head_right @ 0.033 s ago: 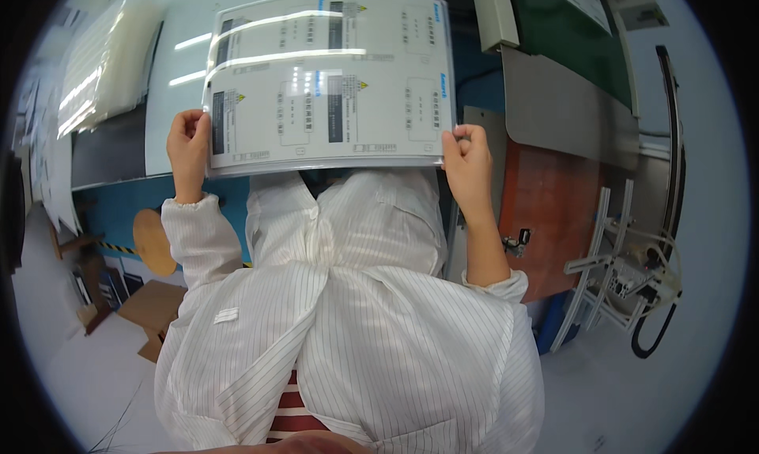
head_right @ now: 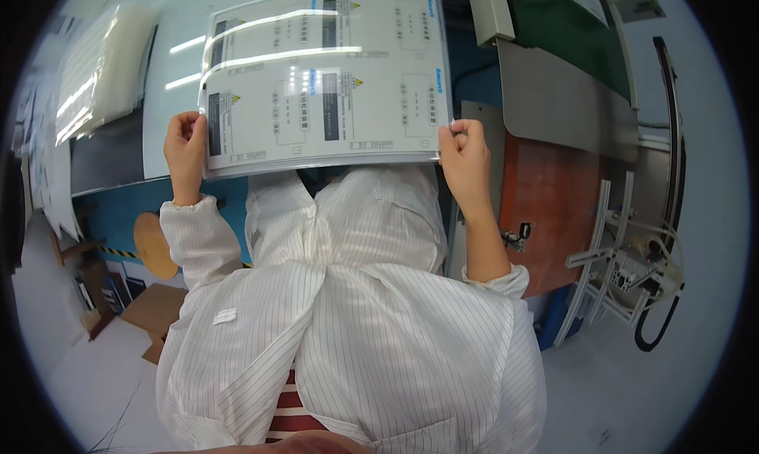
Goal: Inspecting and processing plastic sheets or films at a manufacturing workstation.
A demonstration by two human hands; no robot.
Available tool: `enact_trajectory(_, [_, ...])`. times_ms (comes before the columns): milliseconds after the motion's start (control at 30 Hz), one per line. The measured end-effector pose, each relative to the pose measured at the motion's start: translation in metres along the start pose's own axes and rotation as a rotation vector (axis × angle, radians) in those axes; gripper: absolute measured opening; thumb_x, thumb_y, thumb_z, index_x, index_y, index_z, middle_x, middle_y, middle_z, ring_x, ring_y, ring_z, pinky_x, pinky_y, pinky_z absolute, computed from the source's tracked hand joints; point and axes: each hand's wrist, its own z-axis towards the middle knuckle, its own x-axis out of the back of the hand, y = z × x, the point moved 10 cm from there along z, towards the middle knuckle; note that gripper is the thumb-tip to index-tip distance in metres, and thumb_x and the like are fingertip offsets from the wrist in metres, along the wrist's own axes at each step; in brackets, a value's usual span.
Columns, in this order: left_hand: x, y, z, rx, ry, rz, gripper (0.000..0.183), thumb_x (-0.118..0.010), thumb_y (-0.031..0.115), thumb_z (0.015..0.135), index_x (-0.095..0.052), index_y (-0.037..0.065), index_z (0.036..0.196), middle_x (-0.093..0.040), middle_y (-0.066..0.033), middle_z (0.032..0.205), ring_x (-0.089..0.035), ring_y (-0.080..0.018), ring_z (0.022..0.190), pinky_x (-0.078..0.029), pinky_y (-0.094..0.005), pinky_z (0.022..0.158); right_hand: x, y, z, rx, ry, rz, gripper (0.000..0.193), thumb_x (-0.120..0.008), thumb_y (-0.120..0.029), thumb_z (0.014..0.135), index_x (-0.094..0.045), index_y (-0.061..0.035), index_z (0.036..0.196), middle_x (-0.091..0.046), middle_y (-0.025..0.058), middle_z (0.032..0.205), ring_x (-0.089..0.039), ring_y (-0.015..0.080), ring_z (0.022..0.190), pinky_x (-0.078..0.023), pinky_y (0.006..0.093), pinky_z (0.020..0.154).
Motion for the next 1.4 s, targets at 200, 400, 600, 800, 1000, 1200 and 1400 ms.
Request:
enact_trajectory(200, [-0.004,0.008,0.003,-0.057,0.002,0.073,0.016,-0.061,0.013,0.087,-0.060,-0.002,0.093,-0.052,0.0006,0.070,-0.046,-0.0054,0.063,-0.042,-0.0210,0.058,0.009,-0.005,0.001,0.033,0.060,-0.189,0.024,-0.063,-0.017,0.088,-0.046,-0.0005,0.093,-0.053,0.0015,0.060,-0.047,0.0063,0.053,-0.039,0.0236,0.051])
enact_trajectory(400, [-0.005,0.022,-0.001,-0.091,0.009,0.322,0.022,-0.062,0.017,0.087,-0.058,-0.002,0.099,-0.056,-0.0043,0.077,-0.048,-0.0109,0.061,-0.045,-0.0258,0.060,0.028,-0.023,0.002,0.005,0.131,-0.542,0.029,-0.065,-0.020,0.087,-0.049,0.0005,0.098,-0.047,-0.0004,0.058,-0.044,0.0062,0.054,-0.036,0.0238,0.051])
enact_trajectory(600, [-0.012,0.023,0.006,-0.150,0.013,0.331,0.032,-0.062,0.022,0.087,-0.059,-0.001,0.110,-0.056,-0.0078,0.089,-0.048,-0.0155,0.068,-0.043,-0.0292,0.066,0.094,-0.007,0.040,-0.024,0.169,-0.013,0.029,-0.064,-0.021,0.088,-0.052,-0.0005,0.104,-0.057,0.0008,0.071,-0.051,0.0100,0.058,-0.043,0.0230,0.056])
enact_trajectory(800, [-0.026,0.029,0.013,-0.251,0.072,0.475,0.039,-0.060,0.028,0.089,-0.058,-0.001,0.115,-0.054,-0.0121,0.096,-0.048,-0.0197,0.074,-0.043,-0.0314,0.070,0.154,0.020,0.099,-0.030,0.262,0.513,0.038,-0.054,-0.013,0.093,-0.043,0.0061,0.124,-0.057,0.0162,0.112,-0.058,0.0240,0.100,-0.051,0.0355,0.086])
enact_trajectory(1000, [-0.028,0.030,0.009,-0.320,0.172,0.503,0.039,-0.057,0.029,0.091,-0.058,-0.001,0.116,-0.053,-0.0158,0.100,-0.051,-0.0255,0.086,-0.043,-0.0346,0.077,0.195,0.074,0.147,-0.153,0.463,1.016,0.044,-0.040,-0.007,0.095,-0.028,0.0130,0.132,-0.034,0.0261,0.136,-0.039,0.0369,0.127,-0.038,0.0465,0.107])
enact_trajectory(1200, [-0.028,0.033,0.008,-0.312,0.170,0.503,0.039,-0.055,0.028,0.092,-0.057,-0.002,0.116,-0.052,-0.0174,0.102,-0.051,-0.0282,0.091,-0.042,-0.0384,0.083,0.217,0.093,0.176,-0.170,0.547,1.337,0.035,-0.038,-0.003,0.092,-0.032,0.0129,0.123,-0.025,0.0261,0.143,-0.025,0.0384,0.136,-0.025,0.0495,0.113])
enact_trajectory(1400, [-0.029,0.037,0.006,-0.271,0.174,0.556,0.036,-0.053,0.025,0.093,-0.056,-0.002,0.117,-0.053,-0.0174,0.104,-0.051,-0.0292,0.095,-0.041,-0.0391,0.086,0.231,0.100,0.214,-0.201,0.501,1.472,0.040,-0.032,-0.007,0.096,-0.027,0.0140,0.130,-0.021,0.0257,0.146,-0.022,0.0378,0.137,-0.021,0.0488,0.114])
